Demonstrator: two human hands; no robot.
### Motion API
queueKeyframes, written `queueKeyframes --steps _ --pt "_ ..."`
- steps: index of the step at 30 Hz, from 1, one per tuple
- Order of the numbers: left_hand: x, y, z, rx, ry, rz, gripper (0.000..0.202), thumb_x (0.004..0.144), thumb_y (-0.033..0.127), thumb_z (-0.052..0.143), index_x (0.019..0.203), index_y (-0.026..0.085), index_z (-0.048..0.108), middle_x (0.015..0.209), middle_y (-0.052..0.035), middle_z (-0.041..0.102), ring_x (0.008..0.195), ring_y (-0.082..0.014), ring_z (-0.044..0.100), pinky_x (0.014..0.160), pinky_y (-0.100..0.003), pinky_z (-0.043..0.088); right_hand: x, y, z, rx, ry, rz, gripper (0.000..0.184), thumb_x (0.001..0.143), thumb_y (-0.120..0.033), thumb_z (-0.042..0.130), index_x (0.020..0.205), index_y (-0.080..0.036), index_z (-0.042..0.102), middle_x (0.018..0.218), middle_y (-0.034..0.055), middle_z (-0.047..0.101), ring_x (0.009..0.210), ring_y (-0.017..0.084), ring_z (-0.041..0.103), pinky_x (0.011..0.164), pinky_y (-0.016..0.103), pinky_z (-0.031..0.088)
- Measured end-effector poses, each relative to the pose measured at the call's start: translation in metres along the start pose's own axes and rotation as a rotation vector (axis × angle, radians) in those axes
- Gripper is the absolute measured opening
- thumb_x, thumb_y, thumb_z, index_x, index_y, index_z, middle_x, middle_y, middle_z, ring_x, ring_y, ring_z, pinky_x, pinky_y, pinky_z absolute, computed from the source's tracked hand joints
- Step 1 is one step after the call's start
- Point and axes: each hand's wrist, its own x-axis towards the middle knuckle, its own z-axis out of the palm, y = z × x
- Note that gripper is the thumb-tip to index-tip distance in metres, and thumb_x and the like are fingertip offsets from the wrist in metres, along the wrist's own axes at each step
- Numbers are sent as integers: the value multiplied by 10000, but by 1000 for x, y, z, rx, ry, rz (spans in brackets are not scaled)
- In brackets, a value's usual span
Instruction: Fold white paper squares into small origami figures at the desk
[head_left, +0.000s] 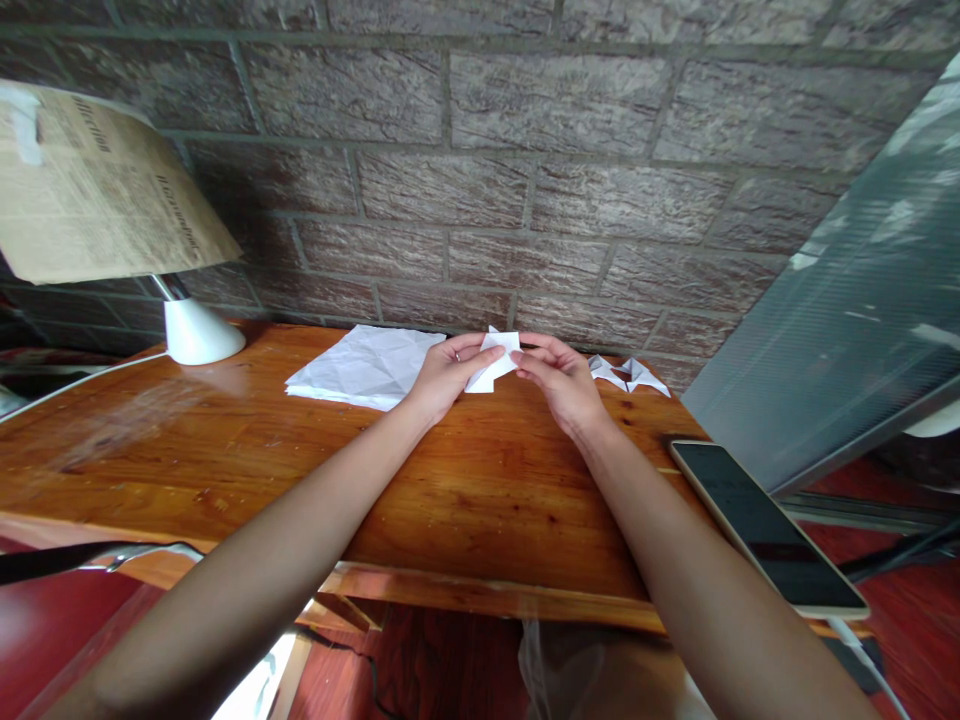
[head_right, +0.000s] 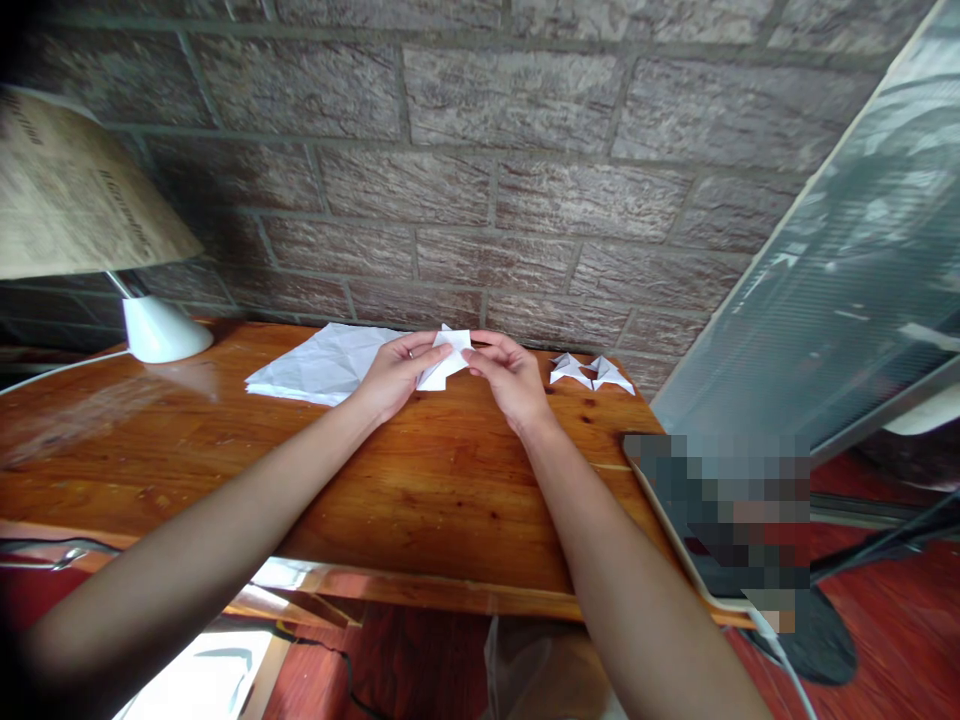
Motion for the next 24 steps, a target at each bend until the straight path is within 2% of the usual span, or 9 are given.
queueKeyframes --steps 3,7,14,19,24 --pt "-1 -2 -1 45 -51 -3 442 586 334 924 972 169 784 943 -63 789 847 -194 702 811 -315 510 1 -1 -1 42 6 -2 439 564 -316 912 946 -238 710 656 -75 689 634 95 605 736 269 520" --pt "-1 -1 0 -6 -15 -10 371 580 323 925 892 169 795 881 -41 786 774 -157 680 756 -278 485 1 -2 -1 135 -15 45 495 530 -284 930 962 -245 691 672 -80 704 654 91 618 734 245 511" --pt "-1 5 0 -83 -46 -144 337 569 307 927 850 166 805 819 -39 776 700 -137 652 704 -271 471 0 0 -3 170 -66 111 430 564 -273 921 951 -250 734 776 -53 736 711 90 646 749 229 525" --pt "-2 6 0 -117 -72 -159 341 581 279 923 876 160 802 864 -46 777 744 -140 663 737 -274 469 1 -1 -3 208 -95 156 404 570 -252 920 942 -254 762 794 -55 748 717 77 653 748 205 528" --pt "-2 9 -1 -122 -81 -209 353 560 302 933 856 164 801 798 -26 753 698 -109 627 665 -241 438 1 0 -4 243 -89 233 403 556 -256 930 926 -265 772 876 -43 774 753 84 673 753 210 535"
